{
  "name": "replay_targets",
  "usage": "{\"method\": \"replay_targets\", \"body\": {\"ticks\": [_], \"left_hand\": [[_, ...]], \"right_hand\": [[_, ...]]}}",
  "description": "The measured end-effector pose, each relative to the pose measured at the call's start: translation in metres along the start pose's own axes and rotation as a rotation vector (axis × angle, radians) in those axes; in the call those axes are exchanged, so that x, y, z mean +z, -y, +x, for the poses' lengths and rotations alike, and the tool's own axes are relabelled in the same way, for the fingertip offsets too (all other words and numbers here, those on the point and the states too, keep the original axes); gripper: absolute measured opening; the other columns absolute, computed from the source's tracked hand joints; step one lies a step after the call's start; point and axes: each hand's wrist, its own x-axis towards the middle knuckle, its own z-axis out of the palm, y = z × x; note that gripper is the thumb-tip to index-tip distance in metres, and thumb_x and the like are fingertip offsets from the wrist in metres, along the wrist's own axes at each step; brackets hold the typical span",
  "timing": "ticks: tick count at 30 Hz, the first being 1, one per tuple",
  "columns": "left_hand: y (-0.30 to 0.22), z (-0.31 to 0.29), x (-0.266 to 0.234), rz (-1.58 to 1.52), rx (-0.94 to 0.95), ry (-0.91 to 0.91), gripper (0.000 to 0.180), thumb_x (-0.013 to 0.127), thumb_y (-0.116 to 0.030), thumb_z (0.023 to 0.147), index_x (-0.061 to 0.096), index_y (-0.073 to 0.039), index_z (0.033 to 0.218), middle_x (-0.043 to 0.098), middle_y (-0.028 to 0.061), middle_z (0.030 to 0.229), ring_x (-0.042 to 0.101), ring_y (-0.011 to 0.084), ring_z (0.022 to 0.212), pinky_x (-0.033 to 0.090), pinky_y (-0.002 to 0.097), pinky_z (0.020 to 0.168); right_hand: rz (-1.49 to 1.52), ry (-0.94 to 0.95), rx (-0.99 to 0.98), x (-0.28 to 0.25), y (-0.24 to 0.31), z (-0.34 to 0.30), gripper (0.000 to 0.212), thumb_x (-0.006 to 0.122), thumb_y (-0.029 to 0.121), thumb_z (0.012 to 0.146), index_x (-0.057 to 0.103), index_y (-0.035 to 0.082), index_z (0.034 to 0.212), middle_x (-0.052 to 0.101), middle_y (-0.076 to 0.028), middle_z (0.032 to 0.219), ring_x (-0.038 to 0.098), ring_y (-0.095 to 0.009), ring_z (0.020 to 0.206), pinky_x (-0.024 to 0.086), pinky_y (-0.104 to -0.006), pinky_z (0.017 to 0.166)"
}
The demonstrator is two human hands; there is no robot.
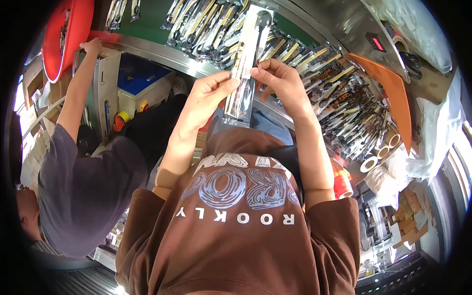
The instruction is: Sorting metal components from a conveyor belt and placing them into plastic bags for packaging.
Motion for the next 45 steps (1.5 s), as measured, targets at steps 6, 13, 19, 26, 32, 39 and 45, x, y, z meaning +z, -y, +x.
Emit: {"method": "replay_targets", "body": {"ticks": [6, 13, 19, 26, 32, 39, 45], "left_hand": [[0.003, 0.004, -0.005, 0.088, 0.020, -0.028, 0.022, 0.055, -0.017, 0.090, 0.061, 0.002, 0.101, 0.062, 0.0007, 0.081, 0.053, 0.0042, 0.066, 0.044, 0.0186, 0.058], [0.049, 0.107, -0.156, 0.784, 0.253, -0.635, 0.034, 0.059, -0.027, 0.081, 0.060, -0.001, 0.102, 0.064, 0.0160, 0.084, 0.062, 0.0312, 0.080, 0.047, 0.0364, 0.073], [0.030, 0.177, -0.238, 1.241, 0.241, -1.021, 0.034, 0.059, -0.015, 0.077, 0.053, -0.006, 0.109, 0.053, 0.0143, 0.108, 0.049, 0.0331, 0.101, 0.042, 0.0435, 0.084], [0.007, 0.228, -0.267, 1.437, 0.310, -1.090, 0.039, 0.062, -0.011, 0.068, 0.052, -0.006, 0.106, 0.057, 0.0106, 0.100, 0.051, 0.0279, 0.097, 0.039, 0.0414, 0.082], [-0.014, 0.238, -0.267, 1.258, 0.251, -1.101, 0.040, 0.065, -0.027, 0.071, 0.054, -0.007, 0.104, 0.050, 0.0126, 0.109, 0.044, 0.0304, 0.104, 0.036, 0.0433, 0.085], [-0.063, 0.258, -0.356, 1.165, 0.222, -1.445, 0.051, 0.060, -0.019, 0.077, 0.042, -0.003, 0.122, 0.044, 0.0122, 0.128, 0.041, 0.0292, 0.114, 0.035, 0.0418, 0.092], [-0.083, 0.232, -0.349, 0.915, -0.149, -0.962, 0.045, 0.065, -0.016, 0.071, 0.051, 0.003, 0.109, 0.062, 0.0119, 0.092, 0.059, 0.0290, 0.081, 0.047, 0.0404, 0.075]], "right_hand": [[0.067, -0.035, 0.024, 0.002, -0.006, 0.009, 0.016, 0.061, 0.012, 0.084, 0.054, 0.001, 0.093, 0.057, -0.001, 0.076, 0.052, -0.007, 0.057, 0.042, -0.0199, 0.043], [0.037, -0.350, 0.081, -0.019, -0.051, 0.040, 0.012, 0.062, 0.016, 0.083, 0.058, 0.004, 0.085, 0.054, 0.002, 0.066, 0.049, -0.007, 0.051, 0.038, -0.0198, 0.046], [0.043, -0.415, 0.136, -0.016, -0.048, 0.046, 0.011, 0.062, 0.016, 0.083, 0.056, 0.006, 0.083, 0.049, 0.003, 0.062, 0.048, -0.008, 0.049, 0.038, -0.0197, 0.044], [-0.032, -0.455, 0.183, -0.017, -0.057, 0.055, 0.015, 0.063, 0.016, 0.082, 0.058, 0.003, 0.088, 0.052, 0.002, 0.066, 0.049, -0.008, 0.053, 0.041, -0.0206, 0.046], [-0.154, -0.458, 0.294, -0.016, -0.062, 0.066, 0.015, 0.062, 0.016, 0.082, 0.056, 0.004, 0.088, 0.052, 0.001, 0.067, 0.050, -0.008, 0.053, 0.043, -0.0210, 0.044], [-0.785, -0.338, 0.045, -0.026, -0.099, 0.064, 0.035, 0.063, 0.013, 0.080, 0.054, -0.001, 0.111, 0.063, -0.010, 0.089, 0.059, -0.016, 0.074, 0.046, -0.0278, 0.068], [-0.457, -0.246, 0.258, 0.016, -0.080, 0.078, 0.025, 0.057, 0.015, 0.087, 0.057, -0.001, 0.107, 0.063, -0.006, 0.083, 0.060, -0.013, 0.071, 0.048, -0.0239, 0.062]]}}
